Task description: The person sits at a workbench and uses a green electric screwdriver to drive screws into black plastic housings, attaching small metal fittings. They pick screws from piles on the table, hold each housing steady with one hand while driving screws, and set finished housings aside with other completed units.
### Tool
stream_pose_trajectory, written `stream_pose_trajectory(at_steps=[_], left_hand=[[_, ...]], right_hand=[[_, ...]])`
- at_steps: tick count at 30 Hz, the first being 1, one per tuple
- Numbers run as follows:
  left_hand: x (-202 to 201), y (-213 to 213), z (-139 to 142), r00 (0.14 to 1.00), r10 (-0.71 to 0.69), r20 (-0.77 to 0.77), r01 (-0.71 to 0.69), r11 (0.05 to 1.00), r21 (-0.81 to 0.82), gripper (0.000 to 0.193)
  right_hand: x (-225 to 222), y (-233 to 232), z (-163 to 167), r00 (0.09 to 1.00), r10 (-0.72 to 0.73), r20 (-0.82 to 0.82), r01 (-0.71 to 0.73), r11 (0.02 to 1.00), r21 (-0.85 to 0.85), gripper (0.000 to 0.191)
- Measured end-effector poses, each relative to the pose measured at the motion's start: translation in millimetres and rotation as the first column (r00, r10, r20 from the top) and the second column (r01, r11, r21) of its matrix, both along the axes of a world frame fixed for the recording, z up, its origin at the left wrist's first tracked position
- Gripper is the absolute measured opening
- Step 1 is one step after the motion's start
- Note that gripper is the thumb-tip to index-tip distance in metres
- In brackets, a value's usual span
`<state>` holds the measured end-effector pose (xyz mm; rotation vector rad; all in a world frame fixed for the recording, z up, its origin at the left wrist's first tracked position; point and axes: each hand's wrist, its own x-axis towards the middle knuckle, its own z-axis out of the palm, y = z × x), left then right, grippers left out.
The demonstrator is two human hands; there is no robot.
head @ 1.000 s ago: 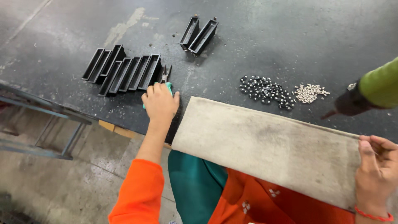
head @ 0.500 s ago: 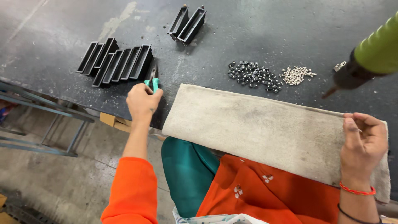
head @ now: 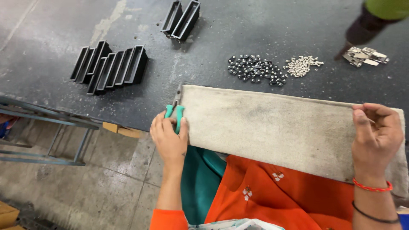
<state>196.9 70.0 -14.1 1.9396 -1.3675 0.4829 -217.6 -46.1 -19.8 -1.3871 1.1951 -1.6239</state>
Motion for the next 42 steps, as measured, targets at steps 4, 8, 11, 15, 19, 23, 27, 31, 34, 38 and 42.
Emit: stream_pose_trajectory(at_steps=[4, 8, 11, 15, 19, 23, 27, 31, 34, 38, 42], left_hand=[[7.4, -8.3, 2.7, 0.996, 0.064, -0.068, -0.057, 0.994, 0.092, 0.037], [-13.3, 5.8, 10.4, 0.991, -0.005, 0.135, 0.016, 0.997, -0.077, 0.035], [-72.3, 32.1, 5.0, 0.951, -0.250, -0.183, 0.231, 0.966, -0.120, 0.028], [-174.6, 59.1, -14.7, 0.829, -0.505, -0.242, 0.506, 0.860, -0.062, 0.020], [-210.1, 72.3, -37.3, 0.804, -0.553, -0.216, 0.553, 0.830, -0.068, 0.025], [-188.3, 78.0, -57.4, 0.817, -0.532, -0.222, 0.540, 0.841, -0.029, 0.023], [-141.3, 82.4, -70.9, 0.888, -0.390, -0.242, 0.448, 0.854, 0.266, 0.022], [-127.5, 100.9, -69.1, 0.923, -0.320, -0.215, 0.385, 0.790, 0.476, 0.033], [-137.6, 112.6, -57.9, 0.922, -0.375, -0.094, 0.374, 0.802, 0.465, 0.040], [-146.3, 100.0, -48.4, 0.927, -0.368, 0.071, 0.273, 0.793, 0.544, 0.058], [-161.6, 57.9, -68.5, 0.946, -0.225, -0.235, 0.301, 0.333, 0.894, 0.077]], right_hand=[[-5.4, -1.5, -8.0, 0.999, 0.043, -0.013, -0.044, 0.999, -0.029, 0.015], [-10.2, -4.7, -18.5, 0.999, 0.051, 0.007, -0.051, 0.998, -0.030, 0.014], [-9.5, -5.1, -19.8, 0.999, 0.037, 0.004, -0.037, 0.999, -0.022, 0.014], [-7.1, -3.1, -14.0, 0.999, 0.043, -0.020, -0.043, 0.999, -0.015, 0.015], [-3.4, -3.1, -10.1, 0.988, 0.011, -0.153, -0.011, 1.000, 0.002, 0.017], [-0.7, -9.0, -11.0, 0.988, -0.014, -0.152, 0.017, 1.000, 0.021, 0.015], [-3.1, -14.2, -12.4, 0.998, 0.014, -0.063, -0.015, 1.000, -0.011, 0.012], [-3.1, -12.6, -10.5, 0.996, 0.029, -0.078, -0.032, 0.999, -0.030, 0.011], [0.5, -10.6, -5.6, 0.973, -0.024, -0.230, 0.021, 1.000, -0.015, 0.012], [5.3, -10.0, 0.5, 0.965, -0.043, -0.258, 0.044, 0.999, -0.003, 0.013], [5.8, -8.0, 2.1, 0.968, -0.029, -0.250, 0.027, 1.000, -0.010, 0.014]])
